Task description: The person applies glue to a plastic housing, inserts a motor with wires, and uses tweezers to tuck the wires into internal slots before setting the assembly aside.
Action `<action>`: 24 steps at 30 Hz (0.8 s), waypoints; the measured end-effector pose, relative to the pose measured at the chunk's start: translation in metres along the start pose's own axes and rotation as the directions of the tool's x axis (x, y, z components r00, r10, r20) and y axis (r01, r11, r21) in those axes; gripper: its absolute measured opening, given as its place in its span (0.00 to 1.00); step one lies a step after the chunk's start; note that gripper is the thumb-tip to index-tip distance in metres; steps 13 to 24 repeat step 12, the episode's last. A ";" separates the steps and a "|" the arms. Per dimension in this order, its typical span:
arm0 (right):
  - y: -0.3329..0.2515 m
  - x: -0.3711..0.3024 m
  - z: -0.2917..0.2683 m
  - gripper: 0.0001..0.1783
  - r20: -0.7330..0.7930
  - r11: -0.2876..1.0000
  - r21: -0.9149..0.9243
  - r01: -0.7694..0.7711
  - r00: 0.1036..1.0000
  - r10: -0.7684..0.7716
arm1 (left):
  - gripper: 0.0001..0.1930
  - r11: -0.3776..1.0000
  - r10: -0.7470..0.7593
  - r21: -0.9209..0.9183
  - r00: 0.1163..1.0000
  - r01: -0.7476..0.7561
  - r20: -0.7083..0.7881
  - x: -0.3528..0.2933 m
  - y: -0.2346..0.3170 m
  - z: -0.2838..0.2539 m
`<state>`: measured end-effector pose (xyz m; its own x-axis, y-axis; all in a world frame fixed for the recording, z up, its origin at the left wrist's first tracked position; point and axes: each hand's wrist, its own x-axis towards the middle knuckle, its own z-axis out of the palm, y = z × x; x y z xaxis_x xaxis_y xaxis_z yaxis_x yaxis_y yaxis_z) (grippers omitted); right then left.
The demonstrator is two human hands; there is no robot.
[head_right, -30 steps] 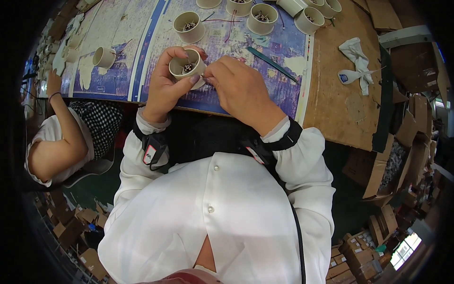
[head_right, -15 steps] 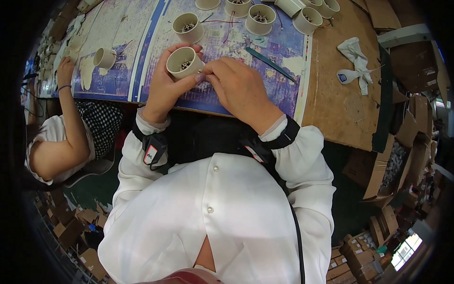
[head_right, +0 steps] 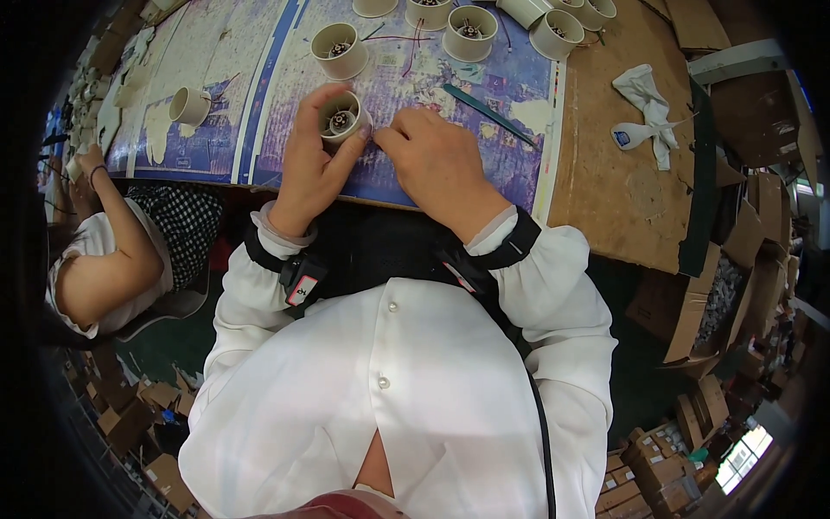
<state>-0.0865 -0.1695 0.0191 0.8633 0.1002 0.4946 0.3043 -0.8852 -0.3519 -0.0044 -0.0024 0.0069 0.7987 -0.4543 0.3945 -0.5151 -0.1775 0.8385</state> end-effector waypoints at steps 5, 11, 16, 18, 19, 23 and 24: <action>-0.004 0.001 -0.003 0.10 0.048 0.998 -0.056 -0.021 0.999 0.024 | 0.29 0.992 -0.081 0.100 0.996 0.077 0.029 0.000 0.001 0.000; 0.013 0.003 -0.031 0.09 0.108 0.985 0.008 -0.170 0.980 0.168 | 0.28 0.983 -0.071 0.166 0.997 0.073 -0.017 0.001 0.002 0.003; 0.019 0.003 -0.044 0.08 0.113 0.970 0.001 -0.245 0.963 0.243 | 0.28 0.982 -0.054 0.179 0.998 0.055 -0.015 0.001 0.001 0.003; 0.019 0.003 -0.044 0.08 0.113 0.970 0.001 -0.245 0.963 0.243 | 0.28 0.982 -0.054 0.179 0.998 0.055 -0.015 0.001 0.001 0.003; 0.019 0.003 -0.044 0.08 0.113 0.970 0.001 -0.245 0.963 0.243 | 0.28 0.982 -0.054 0.179 0.998 0.055 -0.015 0.001 0.001 0.003; 0.019 0.003 -0.044 0.08 0.113 0.970 0.001 -0.245 0.963 0.243 | 0.28 0.982 -0.054 0.179 0.998 0.055 -0.015 0.001 0.001 0.003; 0.019 0.003 -0.044 0.08 0.113 0.970 0.001 -0.245 0.963 0.243 | 0.28 0.982 -0.054 0.179 0.998 0.055 -0.015 0.001 0.001 0.003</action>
